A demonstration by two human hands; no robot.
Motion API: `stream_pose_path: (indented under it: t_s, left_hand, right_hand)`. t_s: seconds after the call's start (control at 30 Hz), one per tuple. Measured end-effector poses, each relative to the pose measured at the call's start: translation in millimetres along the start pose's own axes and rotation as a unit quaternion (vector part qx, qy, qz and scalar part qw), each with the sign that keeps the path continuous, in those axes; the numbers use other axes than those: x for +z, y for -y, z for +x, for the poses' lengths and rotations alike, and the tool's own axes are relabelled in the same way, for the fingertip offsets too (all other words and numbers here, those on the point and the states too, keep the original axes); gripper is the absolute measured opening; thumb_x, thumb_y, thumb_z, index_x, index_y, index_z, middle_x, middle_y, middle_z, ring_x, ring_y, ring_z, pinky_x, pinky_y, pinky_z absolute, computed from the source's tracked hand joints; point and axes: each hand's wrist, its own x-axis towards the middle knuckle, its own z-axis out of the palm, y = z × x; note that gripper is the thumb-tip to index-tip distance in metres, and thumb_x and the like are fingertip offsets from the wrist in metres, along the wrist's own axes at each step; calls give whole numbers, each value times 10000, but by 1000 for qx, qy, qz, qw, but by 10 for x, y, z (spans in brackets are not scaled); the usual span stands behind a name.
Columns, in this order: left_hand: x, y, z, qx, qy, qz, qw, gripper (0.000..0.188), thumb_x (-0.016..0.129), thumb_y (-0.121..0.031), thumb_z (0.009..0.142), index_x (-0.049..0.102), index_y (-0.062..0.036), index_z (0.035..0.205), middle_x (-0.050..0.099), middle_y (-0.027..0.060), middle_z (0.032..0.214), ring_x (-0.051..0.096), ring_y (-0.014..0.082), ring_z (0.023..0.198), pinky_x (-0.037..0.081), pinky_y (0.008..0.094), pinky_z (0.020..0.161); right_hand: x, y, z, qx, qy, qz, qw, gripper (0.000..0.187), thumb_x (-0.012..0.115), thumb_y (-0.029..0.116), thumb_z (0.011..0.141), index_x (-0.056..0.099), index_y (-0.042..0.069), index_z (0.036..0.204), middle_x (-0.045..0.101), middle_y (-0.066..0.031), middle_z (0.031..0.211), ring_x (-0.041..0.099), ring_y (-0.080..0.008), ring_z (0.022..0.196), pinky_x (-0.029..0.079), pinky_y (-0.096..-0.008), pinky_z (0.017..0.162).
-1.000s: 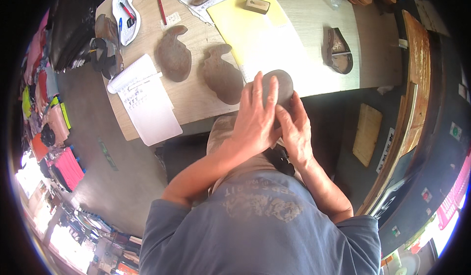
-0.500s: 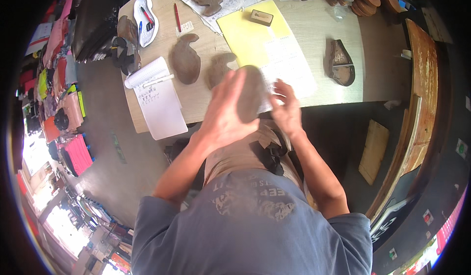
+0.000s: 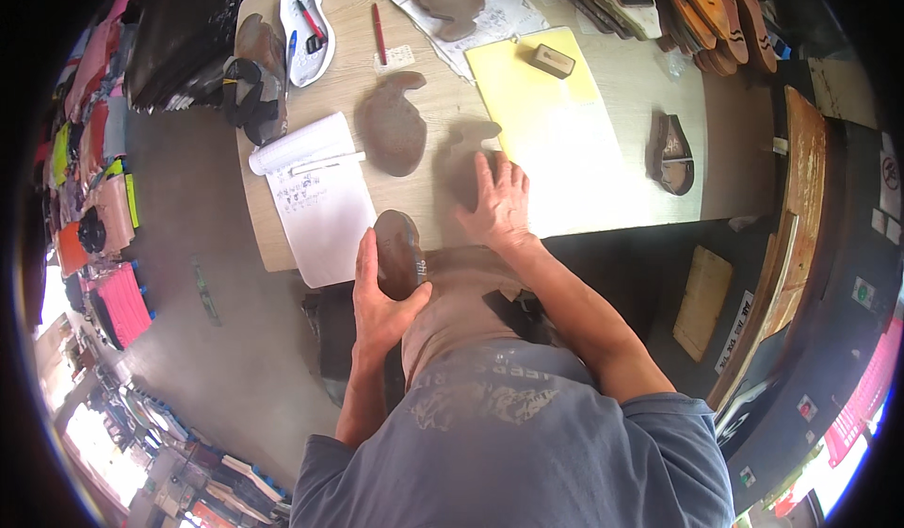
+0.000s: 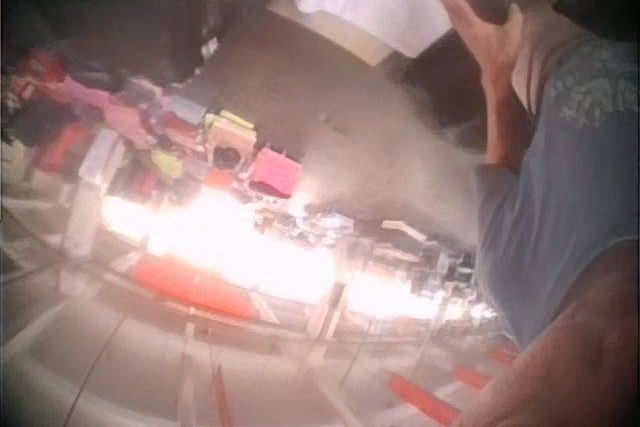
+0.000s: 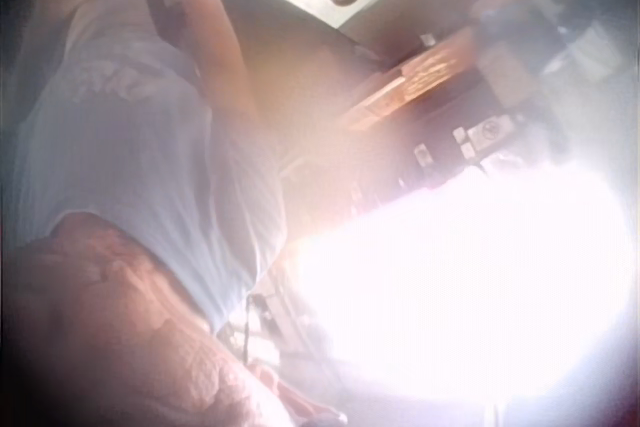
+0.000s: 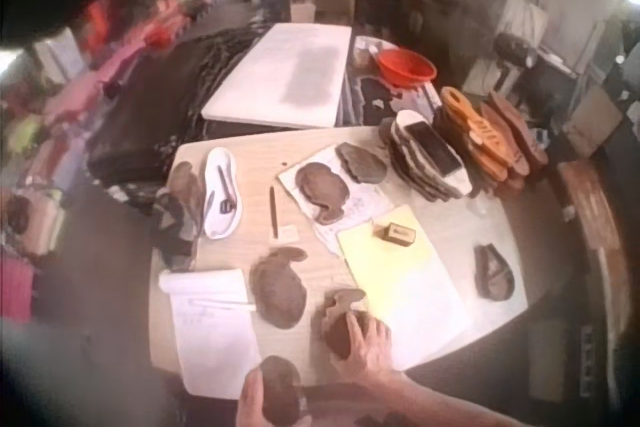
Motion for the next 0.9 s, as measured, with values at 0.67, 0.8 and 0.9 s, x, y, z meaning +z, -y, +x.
stream_pose_path:
  t_s: [0.67,0.8,0.9]
  left_hand:
    - [-834,278,361,28,-9,-83,996,1079,839,14,770,284,-48,1693,369,208,1692,388,320,1548,352,445,1259]
    - [-805,183,471,43,33,-140,989,1086,801,64,784,242,-57,1708,338,200,1703,377,288,1545,341,441,1269]
    - [-703,-3,556,62,59,-157,984,1151,892,-78,727,262,-12,1688,297,251,1724,306,401,1592,290,506,1288]
  right_hand:
    - [202,1262,1068,36,-51,23,998,958,884,359,734,495,52,1554,470,-274,1521,453,-462,1371,359,-536,1194]
    - [28,1190,1003,24,-30,100,994,868,849,397,806,527,46,1532,460,-258,1553,403,-442,1447,328,-549,1221]
    - [-280,1025,719,49,-48,275,959,782,772,458,947,520,11,1537,514,-260,1536,494,-416,1416,404,-495,1206]
